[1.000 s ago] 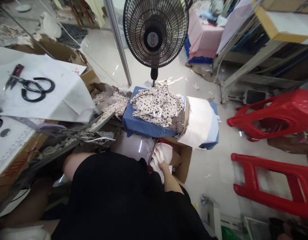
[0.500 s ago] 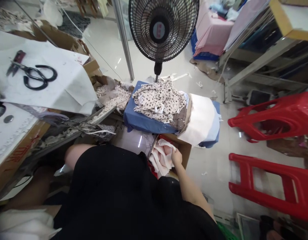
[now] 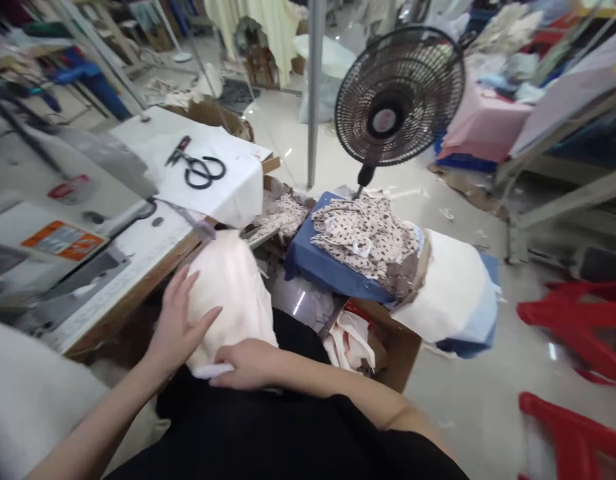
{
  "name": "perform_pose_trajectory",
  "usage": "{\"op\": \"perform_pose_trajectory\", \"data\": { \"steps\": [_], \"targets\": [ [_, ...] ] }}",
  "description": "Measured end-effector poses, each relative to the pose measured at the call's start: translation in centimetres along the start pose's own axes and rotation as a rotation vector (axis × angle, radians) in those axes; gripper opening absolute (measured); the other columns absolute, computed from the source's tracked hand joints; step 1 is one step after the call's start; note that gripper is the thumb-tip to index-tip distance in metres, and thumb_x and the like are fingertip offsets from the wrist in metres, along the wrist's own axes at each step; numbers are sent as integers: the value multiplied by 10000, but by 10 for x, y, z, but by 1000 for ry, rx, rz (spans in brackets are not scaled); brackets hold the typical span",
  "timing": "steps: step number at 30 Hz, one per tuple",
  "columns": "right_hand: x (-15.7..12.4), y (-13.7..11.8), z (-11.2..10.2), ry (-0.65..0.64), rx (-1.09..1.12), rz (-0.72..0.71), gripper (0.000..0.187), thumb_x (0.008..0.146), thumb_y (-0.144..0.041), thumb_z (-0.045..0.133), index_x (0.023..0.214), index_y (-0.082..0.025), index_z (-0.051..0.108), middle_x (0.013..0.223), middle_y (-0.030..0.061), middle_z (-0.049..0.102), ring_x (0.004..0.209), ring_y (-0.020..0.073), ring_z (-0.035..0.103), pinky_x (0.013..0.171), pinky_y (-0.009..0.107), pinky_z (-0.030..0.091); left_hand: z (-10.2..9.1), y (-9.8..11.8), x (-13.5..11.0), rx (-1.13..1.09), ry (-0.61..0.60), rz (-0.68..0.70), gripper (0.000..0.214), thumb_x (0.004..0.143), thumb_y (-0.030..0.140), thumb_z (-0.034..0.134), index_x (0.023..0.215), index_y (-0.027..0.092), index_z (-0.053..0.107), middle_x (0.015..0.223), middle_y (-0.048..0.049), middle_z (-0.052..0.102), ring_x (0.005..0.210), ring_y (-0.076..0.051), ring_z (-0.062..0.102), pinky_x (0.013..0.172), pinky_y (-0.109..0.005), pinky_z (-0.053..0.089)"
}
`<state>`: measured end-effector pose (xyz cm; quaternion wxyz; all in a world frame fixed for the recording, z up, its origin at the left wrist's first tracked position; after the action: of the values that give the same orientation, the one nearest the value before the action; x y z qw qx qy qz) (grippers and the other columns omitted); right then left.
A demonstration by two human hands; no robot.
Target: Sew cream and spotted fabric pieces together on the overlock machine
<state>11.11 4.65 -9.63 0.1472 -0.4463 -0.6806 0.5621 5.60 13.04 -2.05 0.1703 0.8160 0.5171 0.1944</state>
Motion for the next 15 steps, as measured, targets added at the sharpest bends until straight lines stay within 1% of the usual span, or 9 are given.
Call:
{"op": "perform_pose_trajectory", "data": {
  "steps": [1,2,3,4,6,8,11,13,15],
  "targets": [
    [0,3,13,-27,-12,12,331,697,-419,612,961,-226,657,682,46,647,678,216,590,620,299,432,12,-6,2,74,-56,10,594,804,418,479,1316,172,303,1422,-100,203,1310,-245,196,1083,-396,202],
    [-2,8,22,-51,-19,23,302,704,-423,603,915,-217,668,648,45,633,656,213,584,598,296,425,29,-19,0,137,-163,-27,581,811,388,470,1316,152,305,1420,-116,204,1314,-249,180,1083,-394,194],
    [-5,14,26,-66,-17,33,286,722,-430,583,883,-211,671,644,43,627,652,206,581,593,290,422,47,-37,-7,186,-288,-101,586,809,355,471,1318,118,304,1412,-147,213,1311,-266,183,1073,-401,205],
    [-8,20,26,-75,-4,38,276,748,-434,556,860,-210,671,659,38,628,657,194,581,598,279,423,61,-57,-17,221,-397,-184,607,795,324,485,1319,83,297,1403,-180,218,1303,-291,195,1059,-416,222],
    [-11,35,14,-58,41,57,272,803,-424,495,833,-213,664,690,18,629,665,162,578,621,250,431,77,-88,-40,248,-517,-308,651,763,284,514,1325,49,283,1403,-211,202,1284,-329,227,1036,-432,248],
    [-5,58,-13,38,80,119,279,851,-392,430,874,-214,644,737,6,623,696,144,570,643,233,439,83,-100,-54,230,-545,-330,645,750,276,520,1324,79,300,1422,-177,178,1269,-323,266,1029,-405,266],
    [15,109,-58,249,109,296,306,908,-329,327,1018,-193,578,862,31,601,760,144,562,635,243,455,83,-106,-62,216,-563,-359,609,750,278,504,1309,112,327,1440,-133,149,1261,-299,291,1023,-362,283],
    [30,143,-69,302,136,401,280,917,-322,359,1044,-157,546,896,43,589,731,132,570,607,255,473,82,-105,-62,220,-566,-379,599,742,274,505,1295,112,341,1442,-135,141,1252,-302,305,1015,-363,292],
    [42,170,-66,303,168,460,257,900,-327,436,1022,-125,539,886,40,589,697,119,578,600,268,493,82,-104,-60,225,-569,-394,602,739,278,505,1293,112,340,1443,-140,132,1240,-309,321,1007,-372,298]
  ]
}}
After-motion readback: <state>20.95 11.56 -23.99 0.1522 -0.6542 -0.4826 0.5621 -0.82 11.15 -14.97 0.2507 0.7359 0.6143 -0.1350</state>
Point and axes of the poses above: each hand's wrist, its own x-axis towards the middle knuckle, its own z-axis out of the palm, y = z × x, the point moved 10 cm from there along x, towards the middle knuckle
